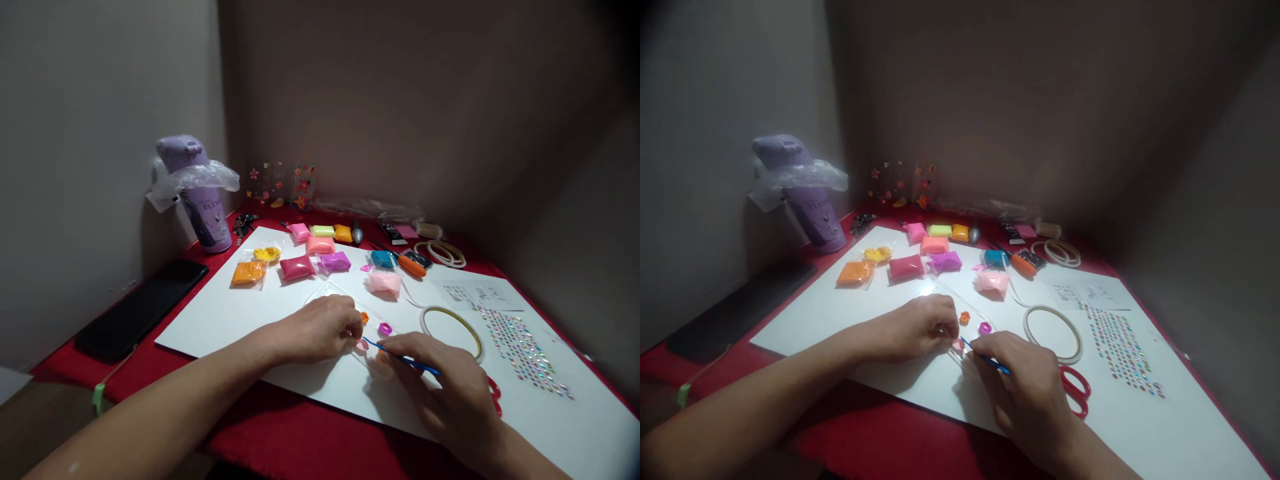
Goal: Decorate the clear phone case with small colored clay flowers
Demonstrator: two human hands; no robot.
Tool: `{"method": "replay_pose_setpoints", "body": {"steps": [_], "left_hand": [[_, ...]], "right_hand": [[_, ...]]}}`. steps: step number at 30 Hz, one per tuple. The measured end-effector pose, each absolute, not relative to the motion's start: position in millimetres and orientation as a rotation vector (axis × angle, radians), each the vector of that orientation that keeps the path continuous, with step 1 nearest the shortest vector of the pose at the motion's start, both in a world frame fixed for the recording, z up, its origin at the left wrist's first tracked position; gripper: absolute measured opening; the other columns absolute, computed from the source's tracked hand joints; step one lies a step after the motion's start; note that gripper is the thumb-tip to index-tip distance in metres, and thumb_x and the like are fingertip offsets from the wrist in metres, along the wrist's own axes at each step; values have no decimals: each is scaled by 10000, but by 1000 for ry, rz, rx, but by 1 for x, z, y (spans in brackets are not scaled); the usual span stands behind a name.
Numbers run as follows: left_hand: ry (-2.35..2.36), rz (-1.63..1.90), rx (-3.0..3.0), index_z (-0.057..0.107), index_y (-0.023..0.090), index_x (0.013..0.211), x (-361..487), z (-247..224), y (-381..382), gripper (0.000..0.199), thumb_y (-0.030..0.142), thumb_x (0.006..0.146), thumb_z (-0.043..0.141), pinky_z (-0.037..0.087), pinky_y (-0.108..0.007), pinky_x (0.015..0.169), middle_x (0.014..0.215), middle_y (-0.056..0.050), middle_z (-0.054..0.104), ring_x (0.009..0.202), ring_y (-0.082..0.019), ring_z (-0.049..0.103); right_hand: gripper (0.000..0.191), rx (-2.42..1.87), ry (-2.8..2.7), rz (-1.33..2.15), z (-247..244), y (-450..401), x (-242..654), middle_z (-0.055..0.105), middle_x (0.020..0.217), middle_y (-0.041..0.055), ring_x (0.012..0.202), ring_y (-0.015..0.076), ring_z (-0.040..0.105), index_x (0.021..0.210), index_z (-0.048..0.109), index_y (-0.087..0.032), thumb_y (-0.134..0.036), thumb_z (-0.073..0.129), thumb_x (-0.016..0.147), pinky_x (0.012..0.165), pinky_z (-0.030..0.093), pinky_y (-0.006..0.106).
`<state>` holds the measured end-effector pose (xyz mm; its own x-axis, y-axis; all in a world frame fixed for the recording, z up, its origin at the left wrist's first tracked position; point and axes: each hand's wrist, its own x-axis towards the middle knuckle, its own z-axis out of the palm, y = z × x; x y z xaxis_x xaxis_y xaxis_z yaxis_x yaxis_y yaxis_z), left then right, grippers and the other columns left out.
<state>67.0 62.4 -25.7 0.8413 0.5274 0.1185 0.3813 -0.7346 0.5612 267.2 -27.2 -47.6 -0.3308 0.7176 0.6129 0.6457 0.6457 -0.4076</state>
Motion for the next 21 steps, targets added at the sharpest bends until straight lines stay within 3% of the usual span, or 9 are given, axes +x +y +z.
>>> {"method": "replay_pose_setpoints", "body": {"steps": [4, 11, 21], "left_hand": [[680, 381, 2476, 612, 155, 780, 67, -24, 62, 92, 235, 823, 594, 419, -245, 680, 820, -24, 576, 771, -140, 529], [685, 362, 2476, 655, 151, 785, 68, -24, 62, 109, 118, 804, 553, 436, -260, 728, 846, -41, 591, 807, -149, 551], [678, 332, 2484, 648, 147, 795, 68, -23, 62, 119, 98, 798, 539, 437, -251, 734, 857, -42, 592, 817, -147, 548]], "right_hand": [[136, -1063, -2042, 78, -45, -28, 267, 677, 790, 35, 689, 154, 643, 937, 604, -191, -98, 569, 843, 589, 485, 260], [122, -1068, -2066, 110, -45, -28, 267, 667, 761, 31, 657, 152, 627, 925, 608, -201, -114, 569, 850, 572, 472, 267], [163, -1028, -2057, 148, -43, -31, 267, 682, 807, 32, 718, 156, 647, 944, 600, -210, -84, 562, 847, 616, 492, 262]]}}
